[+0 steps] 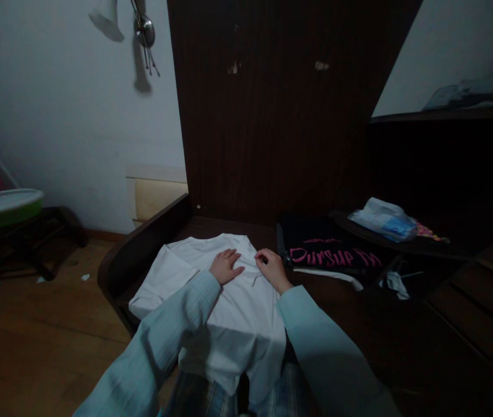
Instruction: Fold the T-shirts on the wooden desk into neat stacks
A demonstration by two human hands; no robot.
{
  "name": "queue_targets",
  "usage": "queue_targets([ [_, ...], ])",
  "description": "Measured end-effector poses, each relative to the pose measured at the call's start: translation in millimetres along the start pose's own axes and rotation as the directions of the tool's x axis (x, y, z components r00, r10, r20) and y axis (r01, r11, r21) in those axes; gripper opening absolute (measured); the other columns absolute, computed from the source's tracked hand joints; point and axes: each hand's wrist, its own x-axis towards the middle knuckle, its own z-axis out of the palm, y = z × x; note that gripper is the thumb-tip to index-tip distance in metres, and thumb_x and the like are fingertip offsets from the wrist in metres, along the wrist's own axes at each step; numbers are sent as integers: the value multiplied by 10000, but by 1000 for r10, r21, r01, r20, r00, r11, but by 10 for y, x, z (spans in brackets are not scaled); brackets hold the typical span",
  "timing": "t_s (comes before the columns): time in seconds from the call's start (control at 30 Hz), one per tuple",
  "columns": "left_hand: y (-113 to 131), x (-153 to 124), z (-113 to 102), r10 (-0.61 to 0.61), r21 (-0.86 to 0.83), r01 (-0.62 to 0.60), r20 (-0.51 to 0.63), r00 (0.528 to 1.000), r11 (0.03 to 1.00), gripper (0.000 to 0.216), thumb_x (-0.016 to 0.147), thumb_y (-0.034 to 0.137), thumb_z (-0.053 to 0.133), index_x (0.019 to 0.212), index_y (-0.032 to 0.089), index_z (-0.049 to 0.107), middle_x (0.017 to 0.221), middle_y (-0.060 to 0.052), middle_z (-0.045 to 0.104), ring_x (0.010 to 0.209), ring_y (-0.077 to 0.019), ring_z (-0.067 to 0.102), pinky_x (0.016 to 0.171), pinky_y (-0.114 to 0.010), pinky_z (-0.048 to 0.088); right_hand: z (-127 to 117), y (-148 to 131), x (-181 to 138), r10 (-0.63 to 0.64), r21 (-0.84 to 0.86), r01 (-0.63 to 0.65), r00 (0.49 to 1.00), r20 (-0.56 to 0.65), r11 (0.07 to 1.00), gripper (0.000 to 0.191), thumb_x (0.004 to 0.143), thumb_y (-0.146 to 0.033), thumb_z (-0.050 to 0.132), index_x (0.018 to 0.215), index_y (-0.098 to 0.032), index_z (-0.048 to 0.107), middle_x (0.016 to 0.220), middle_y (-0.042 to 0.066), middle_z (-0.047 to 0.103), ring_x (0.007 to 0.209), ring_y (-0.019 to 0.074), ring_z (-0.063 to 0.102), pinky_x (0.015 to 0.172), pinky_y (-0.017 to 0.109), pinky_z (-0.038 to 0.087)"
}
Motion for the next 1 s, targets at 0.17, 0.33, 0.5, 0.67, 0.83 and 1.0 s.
queue_targets([
  [0.17,-9,-1,8,10,2,-10,-11,1000,1000,466,757,430,530,1154,186,529,1265,-93,488,1174,-241,418,984,-383,328,-1,11,-8,39,-14,-39,999,-3,999,143,637,-103,415,630,-188,529,648,-2,551,621,129,519,590,229,386],
  [0.33,1,-6,1,7,6,-7,-5,1000,1000,464,763,431,520,1156,186,527,1269,-92,484,1179,-240,410,982,-381,326,-8,-1,-11,64,-30,-64,998,-11,998,124,634,-121,423,620,-184,529,646,-3,557,599,123,512,578,226,379],
  [0.5,10,-8,-9,3,7,-3,4,1000,1000,470,766,436,514,1164,185,519,1276,-88,476,1184,-233,404,986,-371,320,-20,-17,-9,123,-21,-123,992,3,992,123,655,-155,441,633,-186,558,637,-4,583,585,124,527,566,222,390],
  [0.67,9,-8,-9,-8,-1,8,9,1000,1000,470,762,436,521,1164,191,518,1278,-80,475,1185,-227,402,989,-364,317,-38,-20,-10,188,-15,-188,982,15,982,135,686,-201,458,654,-194,589,659,1,625,583,133,548,562,229,411],
  [0.83,10,-12,-27,-2,0,2,11,1000,1000,472,766,443,514,1165,189,513,1273,-86,478,1184,-235,400,988,-374,316,-49,-31,2,185,-38,-185,983,16,982,149,704,-192,455,644,-190,591,668,12,636,604,141,564,589,243,430],
  [1.0,114,-50,-40,17,51,-18,3,1000,999,460,787,407,490,1176,160,489,1287,-121,449,1191,-240,389,983,-378,320,-4,-78,-36,44,-137,2,943,330,991,300,741,-316,521,990,-170,605,1084,88,597,1037,199,514,884,331,386],
])
